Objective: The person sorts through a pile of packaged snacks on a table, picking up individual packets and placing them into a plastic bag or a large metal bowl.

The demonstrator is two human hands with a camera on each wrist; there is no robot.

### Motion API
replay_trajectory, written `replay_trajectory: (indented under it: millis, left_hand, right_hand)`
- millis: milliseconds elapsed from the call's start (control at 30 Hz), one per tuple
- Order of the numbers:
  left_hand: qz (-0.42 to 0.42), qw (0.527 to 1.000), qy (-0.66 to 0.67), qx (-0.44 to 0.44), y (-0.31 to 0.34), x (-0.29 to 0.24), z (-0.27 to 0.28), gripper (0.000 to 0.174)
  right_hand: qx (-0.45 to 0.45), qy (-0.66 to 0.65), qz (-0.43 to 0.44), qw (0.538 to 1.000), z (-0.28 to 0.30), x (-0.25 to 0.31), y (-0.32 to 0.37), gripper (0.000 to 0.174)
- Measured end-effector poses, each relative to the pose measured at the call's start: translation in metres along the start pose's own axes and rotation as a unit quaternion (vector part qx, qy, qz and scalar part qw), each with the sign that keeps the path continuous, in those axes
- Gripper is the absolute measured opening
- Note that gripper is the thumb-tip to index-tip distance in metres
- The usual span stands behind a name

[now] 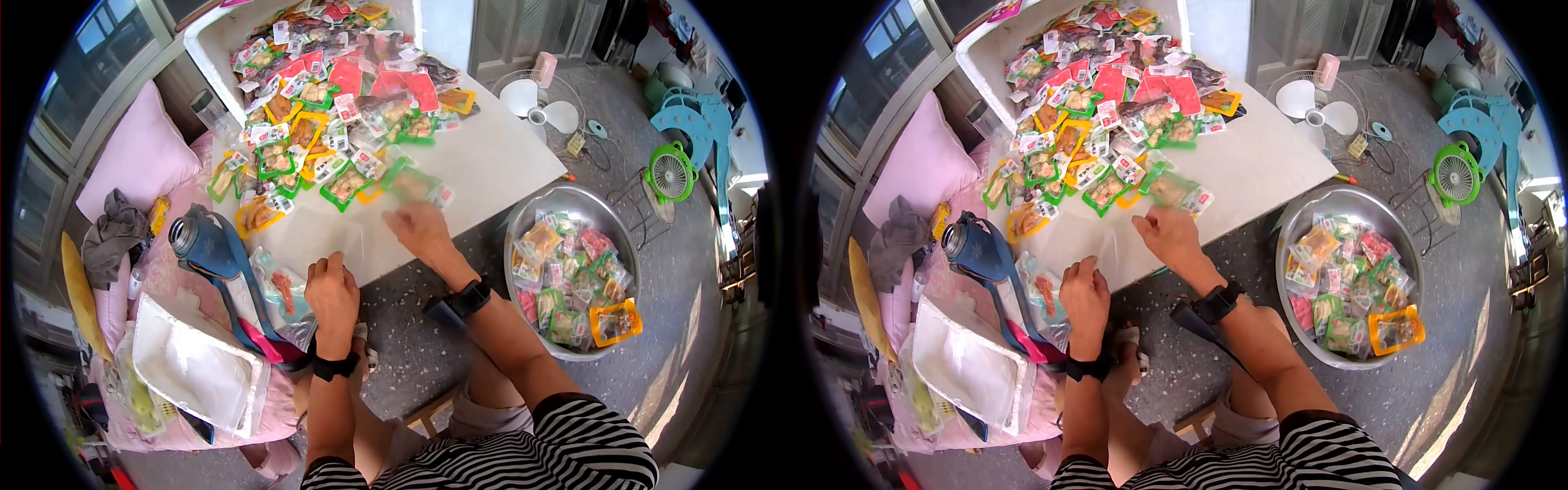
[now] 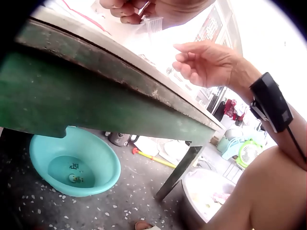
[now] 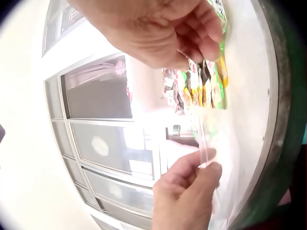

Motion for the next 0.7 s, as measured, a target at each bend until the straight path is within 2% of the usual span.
replay_trajectory:
  millis: [67, 167, 267, 367, 467, 500, 567, 667, 700]
  left_hand:
    - [0.003, 1.000, 0.019, 0.008, 0.003, 0.001, -0.002, 0.023]
    - [-0.010, 0.998, 0.061, 0.030, 0.010, -0.004, -0.014, 0.024]
    - [-0.015, 0.995, 0.082, 0.051, 0.015, -0.008, -0.020, 0.023]
    - [-0.004, 0.995, 0.086, 0.057, 0.016, -0.007, -0.021, 0.020]
    - [0.016, 0.995, 0.088, 0.054, 0.015, -0.003, -0.022, 0.017]
    - [0.022, 0.994, 0.089, 0.052, 0.014, -0.003, -0.022, 0.015]
    - [0.031, 0.994, 0.097, 0.044, 0.012, -0.001, -0.023, 0.013]
    - [0.048, 0.992, 0.109, 0.034, 0.010, 0.003, -0.025, 0.009]
    - [0.056, 0.992, 0.111, 0.037, 0.010, 0.005, -0.027, 0.008]
  right_hand:
    - [-0.214, 0.075, 0.080, 0.971, 0.028, -0.017, -0.019, 0.034]
    - [-0.287, 0.243, 0.187, 0.908, 0.035, -0.035, -0.031, 0.043]
    - [-0.197, 0.287, 0.144, 0.926, 0.030, -0.038, -0.034, 0.049]
    - [-0.148, 0.231, 0.104, 0.956, 0.020, -0.058, -0.039, 0.047]
    - [-0.034, 0.037, -0.028, 0.998, 0.023, -0.065, -0.045, 0.034]
    - [-0.025, -0.074, -0.042, 0.996, 0.023, -0.060, -0.044, 0.030]
    - [-0.011, -0.290, -0.072, 0.954, 0.028, -0.049, -0.037, 0.021]
    - [0.101, -0.431, -0.161, 0.882, 0.034, -0.028, -0.019, 0.018]
    - [0.150, -0.432, -0.175, 0.872, 0.032, -0.023, -0.010, 0.019]
Point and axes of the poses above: each hand's wrist, its own y-axis away from the middle knuckle, its own z-axis out of the back of the hand, x = y × z, the point moved 7 cm from there along -y, towards the middle knuckle, and after that the axes turned 15 degrees about -x, right-handed, at the moved point
